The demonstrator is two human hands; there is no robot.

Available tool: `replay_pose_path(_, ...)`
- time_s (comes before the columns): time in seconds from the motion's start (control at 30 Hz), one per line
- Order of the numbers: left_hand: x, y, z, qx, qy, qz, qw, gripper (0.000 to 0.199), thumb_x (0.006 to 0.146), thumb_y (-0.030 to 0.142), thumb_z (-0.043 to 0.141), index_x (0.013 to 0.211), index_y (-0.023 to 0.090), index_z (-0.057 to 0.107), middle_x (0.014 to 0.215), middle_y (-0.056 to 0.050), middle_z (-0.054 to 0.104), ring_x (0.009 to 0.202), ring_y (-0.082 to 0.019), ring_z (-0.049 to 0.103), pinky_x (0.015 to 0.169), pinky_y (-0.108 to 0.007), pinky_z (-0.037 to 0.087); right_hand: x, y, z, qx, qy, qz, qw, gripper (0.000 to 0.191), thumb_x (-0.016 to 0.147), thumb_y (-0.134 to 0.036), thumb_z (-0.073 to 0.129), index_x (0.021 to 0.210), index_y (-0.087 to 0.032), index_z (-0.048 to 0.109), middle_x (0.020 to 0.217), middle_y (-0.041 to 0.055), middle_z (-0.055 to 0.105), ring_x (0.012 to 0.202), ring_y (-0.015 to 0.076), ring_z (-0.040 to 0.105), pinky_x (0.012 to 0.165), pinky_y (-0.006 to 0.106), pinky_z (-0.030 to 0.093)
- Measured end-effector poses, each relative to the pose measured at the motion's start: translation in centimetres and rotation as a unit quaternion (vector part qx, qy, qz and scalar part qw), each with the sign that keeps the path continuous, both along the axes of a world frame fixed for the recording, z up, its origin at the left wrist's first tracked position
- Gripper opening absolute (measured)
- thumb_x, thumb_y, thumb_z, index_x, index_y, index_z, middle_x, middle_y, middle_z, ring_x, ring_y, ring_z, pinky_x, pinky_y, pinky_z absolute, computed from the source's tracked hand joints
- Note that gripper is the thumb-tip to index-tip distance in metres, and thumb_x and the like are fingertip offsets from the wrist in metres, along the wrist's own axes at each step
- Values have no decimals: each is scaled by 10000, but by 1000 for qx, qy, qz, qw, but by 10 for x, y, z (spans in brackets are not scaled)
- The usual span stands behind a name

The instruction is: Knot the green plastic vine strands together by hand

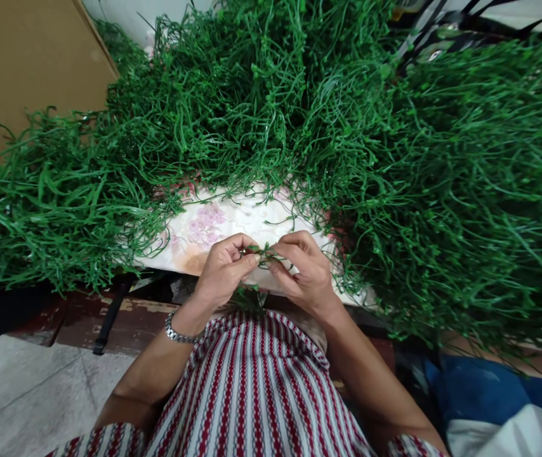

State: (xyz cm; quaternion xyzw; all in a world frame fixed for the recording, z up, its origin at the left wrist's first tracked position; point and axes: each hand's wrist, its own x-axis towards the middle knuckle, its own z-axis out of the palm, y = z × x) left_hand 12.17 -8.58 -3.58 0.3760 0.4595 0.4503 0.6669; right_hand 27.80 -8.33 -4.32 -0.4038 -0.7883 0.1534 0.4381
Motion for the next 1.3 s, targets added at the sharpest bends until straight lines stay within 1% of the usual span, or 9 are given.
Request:
replay_pose_path(0.17, 3, 0, -4, 16, 26, -4, 1000, 168, 683, 259, 657, 709, 148, 533, 482, 84, 384, 380, -21, 268, 384, -163, 203, -1, 1, -4, 21, -16, -10, 1000, 82, 796, -149, 534, 859, -173, 581, 820, 73, 538, 785, 180, 517, 670, 322, 456)
replay_pose_path(0.3, -4, -3, 1, 88, 119, -29, 989, 32, 709, 152, 583, 710, 140, 554, 561, 54, 470, 451, -36, 356, 431, -162, 259, 3, 1, 3, 27, -47, 41, 998, 27, 799, -156, 509, 796, -158, 535, 790, 73, 536, 752, 178, 481, 674, 332, 414)
replay_pose_path(0.53, -17, -7, 13, 244, 253, -112, 929, 146, 697, 19, 483, 665, 148, 542, 632, 19, 520, 611, -89, 479, 589, -202, 370, 11, -4, 24, -146, -3, 201, 969, 135, 811, -138, 414, 679, -167, 424, 680, 23, 429, 649, 133, 416, 596, 268, 343)
replay_pose_path(0.83, -14, 3, 4, 343, 286, -115, 887, 177, 706, 4, 452, 691, 158, 539, 651, 4, 508, 639, -109, 480, 608, -229, 373, 19, 7, 23, -264, 20, 279, 923, 157, 839, -159, 415, 682, -162, 415, 665, -13, 394, 608, 93, 377, 572, 227, 304)
replay_pose_path(0.97, -18, 10, -1, 367, 302, -98, 874, 186, 707, -3, 449, 685, 155, 546, 652, 5, 505, 645, -105, 476, 610, -225, 367, 21, 6, 24, -285, 46, 268, 919, 166, 840, -164, 423, 674, -161, 431, 666, -9, 410, 607, 93, 389, 568, 228, 315)
replay_pose_path(1.07, -25, 15, -2, 318, 306, -21, 897, 162, 717, 23, 462, 689, 155, 552, 636, 16, 509, 598, -92, 460, 566, -208, 357, 31, 7, 26, -266, 71, 253, 928, 174, 851, -186, 417, 683, -162, 455, 674, 8, 449, 624, 109, 432, 580, 244, 350)
replay_pose_path(1.13, -26, 17, 0, 277, 291, 9, 916, 123, 735, 59, 485, 704, 154, 557, 632, 23, 513, 568, -81, 447, 530, -195, 341, 38, 11, 26, -217, 49, 194, 956, 148, 850, -196, 439, 714, -161, 487, 694, 21, 486, 652, 122, 462, 606, 258, 375)
replay_pose_path(1.23, -20, 19, 3, 255, 272, -33, 927, 79, 727, 89, 524, 684, 147, 555, 641, 23, 520, 589, -77, 460, 544, -186, 344, 44, 19, 22, -165, -40, 85, 982, 77, 843, -184, 474, 805, -162, 537, 723, 26, 535, 673, 127, 500, 633, 259, 395)
replay_pose_path(1.3, -17, 21, 2, 209, 252, -21, 945, 59, 719, 104, 536, 676, 144, 547, 604, 34, 494, 537, -65, 425, 500, -178, 318, 45, 20, 19, -135, -50, 2, 990, 88, 848, -163, 461, 848, -172, 549, 721, 16, 546, 647, 120, 515, 616, 249, 402)
